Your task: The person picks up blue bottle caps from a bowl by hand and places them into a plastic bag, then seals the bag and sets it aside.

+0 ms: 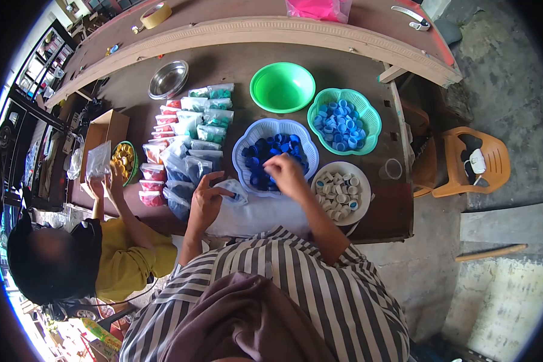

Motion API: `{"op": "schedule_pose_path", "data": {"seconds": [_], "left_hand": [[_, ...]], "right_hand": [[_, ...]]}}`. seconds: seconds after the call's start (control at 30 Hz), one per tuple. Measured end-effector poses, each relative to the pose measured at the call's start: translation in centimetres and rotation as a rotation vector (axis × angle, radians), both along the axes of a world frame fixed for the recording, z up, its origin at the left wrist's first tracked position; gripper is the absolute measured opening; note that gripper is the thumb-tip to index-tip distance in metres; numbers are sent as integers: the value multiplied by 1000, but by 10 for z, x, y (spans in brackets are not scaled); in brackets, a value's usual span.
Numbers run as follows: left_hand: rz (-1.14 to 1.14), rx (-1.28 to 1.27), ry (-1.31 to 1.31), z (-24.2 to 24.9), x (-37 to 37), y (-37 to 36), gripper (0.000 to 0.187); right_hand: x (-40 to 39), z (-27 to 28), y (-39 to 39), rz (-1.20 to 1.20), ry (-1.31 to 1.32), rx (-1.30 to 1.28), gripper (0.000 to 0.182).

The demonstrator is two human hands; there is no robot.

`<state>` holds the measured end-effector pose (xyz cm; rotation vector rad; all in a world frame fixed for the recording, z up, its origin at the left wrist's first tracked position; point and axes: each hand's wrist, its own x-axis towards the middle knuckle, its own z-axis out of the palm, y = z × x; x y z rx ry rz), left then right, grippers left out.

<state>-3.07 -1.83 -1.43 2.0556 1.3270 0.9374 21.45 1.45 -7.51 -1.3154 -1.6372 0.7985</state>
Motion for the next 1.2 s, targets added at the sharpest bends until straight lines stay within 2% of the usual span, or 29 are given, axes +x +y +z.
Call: {"op": "schedule_pose_path", "data": {"seconds": [0.03,0.1,0.13,0.2,0.23,0.3,0.33,0.43,0.47,0.53,0.6,0.63,0.7,0.73,0.77,0.83,1.0,1.1,1.17,1.2], "left_hand": [[4,-5,1,-2,-1,0,29],[19,-17,37,-6,-4,1,38],[23,12,69,-1,-2,0,41],[34,27,65,-3,-1,2,42],[43,42,62,-5,-1,2,44],[52,31,61,-8,0,3,44],[64,22,61,-9,-1,6,44],[105,-85,22,-5,2,7,41],[109,-86,25,-1,4,8,41],[173,-184,-64,3,7,9,39],[194,-169,-53,1,10,14,40],[210,-154,-42,0,11,16,40],[193,-160,-39,-1,14,21,43],[172,-166,-32,-2,16,23,46],[174,-169,-30,-2,17,26,46],[125,-158,-37,-3,21,32,51],[103,-264,-19,2,29,43,55],[75,-270,-16,1,32,46,56],[54,-275,-8,2,33,47,56],[47,-291,-25,2,33,47,56]], "right_hand": [[14,-11,8,-85,-13,31,11],[42,-50,24,-208,-201,28,13],[50,-66,31,-207,-200,29,13],[57,-80,40,-222,-538,62,10],[57,-81,42,-221,-536,61,10],[51,-86,49,-240,-869,65,12],[41,-97,58,-222,-764,-189,21],[37,-110,68,-233,-844,-120,20],[38,-114,69,-233,-717,-131,23],[39,-104,65,-218,-643,-139,25],[44,-94,61,-206,-483,-94,35],[49,-95,61,-202,-485,-94,35],[57,-94,61,-111,-188,-98,41],[55,-69,56,-57,-18,-325,40],[53,-68,53,-55,-16,-328,40],[46,-66,45,100,547,-323,36],[23,-17,28,131,441,-296,33],[-4,-2,21,165,558,-163,34],[-20,18,13,211,479,-64,34],[-28,22,8,215,349,-24,34]]}}
